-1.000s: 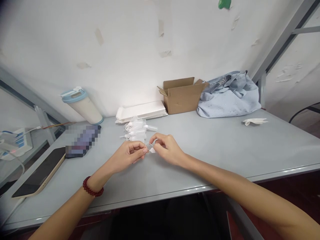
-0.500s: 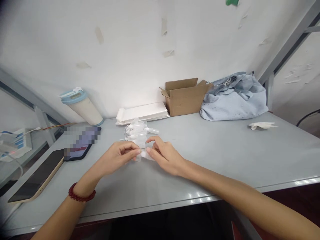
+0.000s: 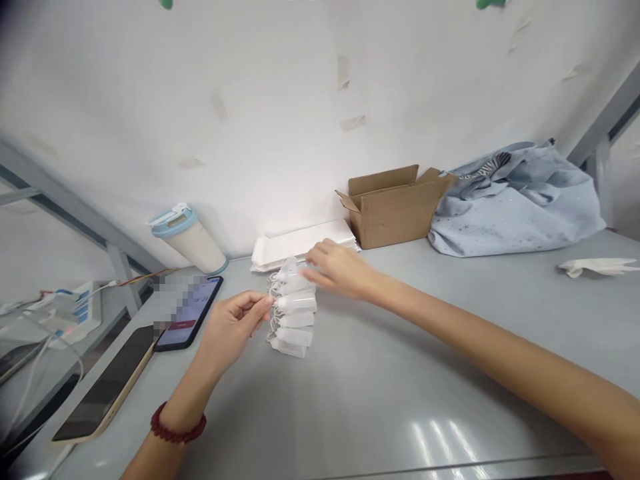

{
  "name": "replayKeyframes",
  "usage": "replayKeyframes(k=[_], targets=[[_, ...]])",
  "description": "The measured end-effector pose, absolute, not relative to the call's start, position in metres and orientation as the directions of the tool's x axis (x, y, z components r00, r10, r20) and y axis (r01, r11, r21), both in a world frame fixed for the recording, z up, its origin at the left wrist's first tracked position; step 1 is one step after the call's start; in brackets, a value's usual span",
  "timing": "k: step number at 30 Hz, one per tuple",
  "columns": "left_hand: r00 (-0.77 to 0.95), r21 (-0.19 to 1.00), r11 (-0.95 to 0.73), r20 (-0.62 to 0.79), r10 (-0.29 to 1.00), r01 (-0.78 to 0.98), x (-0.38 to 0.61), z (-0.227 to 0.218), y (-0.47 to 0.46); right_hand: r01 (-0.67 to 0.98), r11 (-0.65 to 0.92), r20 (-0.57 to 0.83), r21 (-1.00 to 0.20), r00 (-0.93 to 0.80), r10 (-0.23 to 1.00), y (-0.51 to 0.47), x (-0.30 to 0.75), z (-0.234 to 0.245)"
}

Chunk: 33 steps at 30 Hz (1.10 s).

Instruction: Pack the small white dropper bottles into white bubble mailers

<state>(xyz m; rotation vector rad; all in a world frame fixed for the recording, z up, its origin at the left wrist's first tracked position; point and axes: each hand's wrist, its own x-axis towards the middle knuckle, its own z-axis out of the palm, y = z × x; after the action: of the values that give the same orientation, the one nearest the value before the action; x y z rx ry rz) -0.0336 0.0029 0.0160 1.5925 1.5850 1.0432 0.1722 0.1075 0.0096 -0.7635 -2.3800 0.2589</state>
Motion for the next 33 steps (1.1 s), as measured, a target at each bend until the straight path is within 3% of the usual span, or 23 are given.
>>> replayKeyframes(k=[4, 9, 14, 19, 28, 33], targets=[[-0.126, 0.902, -0.062, 0.127, 0.984, 0.427, -0.033, 0.017, 0.001, 0.367, 0.912, 0.466, -0.182, -0.785, 0.408, 0.079, 0.167, 0.006], [-0.093, 0.921, -0.028, 0.07, 0.993, 0.388, -0.029, 0.014, -0.003, 0.396, 0.915, 0.422, -0.076, -0.819, 0.389, 0.065, 0.169, -0.003], [-0.106, 0.909, -0.047, 0.099, 0.989, 0.414, -0.026, 0.012, -0.005, 0.41, 0.911, 0.431, -0.035, -0.817, 0.384, 0.062, 0.169, 0.002], [-0.084, 0.917, -0.004, 0.04, 0.996, 0.398, -0.024, 0.013, -0.003, 0.401, 0.916, 0.435, -0.005, -0.824, 0.363, 0.063, 0.168, 0.004], [0.084, 0.806, 0.029, -0.098, 0.992, 0.592, -0.044, 0.03, -0.004, 0.406, 0.914, 0.394, 0.003, -0.84, 0.372, 0.078, 0.175, 0.01], [0.104, 0.748, 0.048, -0.155, 0.983, 0.662, -0.042, 0.022, -0.002, 0.642, 0.763, 0.442, 0.079, -0.708, 0.551, 0.132, 0.178, 0.023]])
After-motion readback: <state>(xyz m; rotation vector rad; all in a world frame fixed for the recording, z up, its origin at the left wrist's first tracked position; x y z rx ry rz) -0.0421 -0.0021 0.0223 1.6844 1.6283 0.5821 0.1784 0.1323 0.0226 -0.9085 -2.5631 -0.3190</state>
